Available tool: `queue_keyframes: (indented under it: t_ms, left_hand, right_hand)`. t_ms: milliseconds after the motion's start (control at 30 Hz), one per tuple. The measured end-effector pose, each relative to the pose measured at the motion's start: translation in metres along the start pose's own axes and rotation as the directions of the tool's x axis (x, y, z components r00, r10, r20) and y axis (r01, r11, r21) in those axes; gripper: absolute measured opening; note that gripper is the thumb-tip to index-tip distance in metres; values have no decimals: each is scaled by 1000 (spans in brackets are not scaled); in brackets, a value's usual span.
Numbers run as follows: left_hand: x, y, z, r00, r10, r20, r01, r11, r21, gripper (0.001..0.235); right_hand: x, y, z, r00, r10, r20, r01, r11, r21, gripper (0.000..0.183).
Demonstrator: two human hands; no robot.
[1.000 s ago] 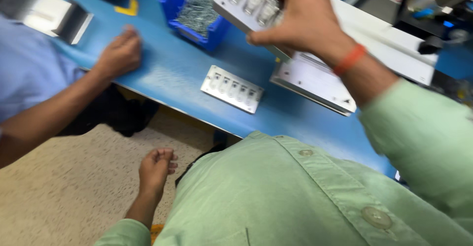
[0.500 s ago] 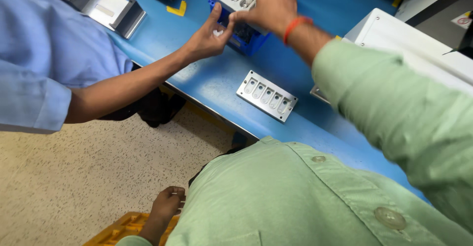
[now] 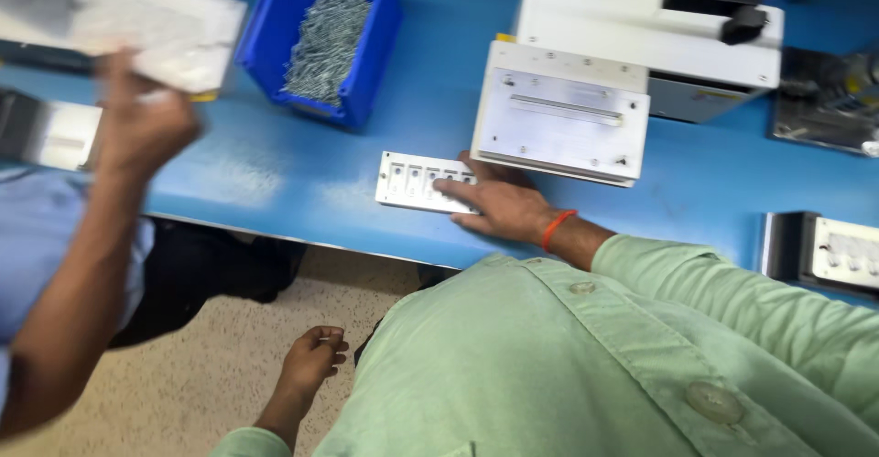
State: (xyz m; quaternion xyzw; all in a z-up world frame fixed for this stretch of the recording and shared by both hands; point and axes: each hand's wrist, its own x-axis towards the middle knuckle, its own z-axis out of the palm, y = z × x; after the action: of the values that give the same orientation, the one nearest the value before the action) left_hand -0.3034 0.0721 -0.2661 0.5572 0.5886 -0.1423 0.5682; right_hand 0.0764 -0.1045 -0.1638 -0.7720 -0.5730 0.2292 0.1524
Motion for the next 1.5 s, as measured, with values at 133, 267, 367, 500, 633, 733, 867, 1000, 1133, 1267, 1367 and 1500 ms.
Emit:
queue_keyframes:
  t_ms: [133, 267, 367, 500, 633, 733, 867, 1000, 1133, 1267, 1367, 1500]
  left_hand:
    - [18, 10, 6, 999, 47, 9, -47, 999, 25, 30]
    - [25, 3, 21, 997, 43, 61, -45, 998, 37, 30]
    - [24, -3, 32, 997, 19, 69, -24, 997, 70, 31]
    - [18, 2, 44, 995, -26, 96, 17, 996, 88, 31]
    - [9, 17, 54, 996, -52, 73, 44, 993, 112, 31]
    - [1, 23, 64, 995, -60, 80, 51, 991, 120, 31]
    - [-1, 26, 65, 990, -23, 137, 1, 988, 157, 31]
    - [3, 20, 59, 995, 22, 100, -33, 994, 108, 32]
    - [8, 14, 57, 996, -18, 87, 6, 992, 130, 33]
    - [13, 13, 59, 993, 24, 115, -35, 995, 89, 34]
    - [15, 21, 65, 993, 30, 117, -41, 995, 95, 35]
    - [11, 30, 69, 990, 79, 117, -87, 994, 61, 35]
  right_hand:
    - [-76, 64, -27, 971, 237, 9, -231, 952, -203, 58]
    - [-184, 140, -83, 919, 377, -119, -369, 708, -602, 61]
    - [-254, 200, -119, 700, 713, -41, -522, 471, -711, 57]
    - [-334, 262, -148, 380, 924, -44, -575, 198, -794, 75]
    - [-397, 281, -145, 623, 782, 27, -606, 504, -615, 125]
    - [-421, 268, -107, 621, 775, 120, -503, 511, -697, 126]
    - [-429, 264, -99, 712, 702, -22, -588, 579, -565, 110]
    - [-410, 252, -148, 806, 588, -60, -539, 689, -484, 125]
    - [-337, 171, -190, 796, 597, -101, -540, 624, -566, 117]
    - [-218, 62, -196, 921, 185, -343, -281, 926, -254, 97]
    - [-136, 13, -193, 913, 106, -395, -201, 957, -208, 84]
    - [-81, -15, -187, 926, 73, -370, -177, 951, -255, 85]
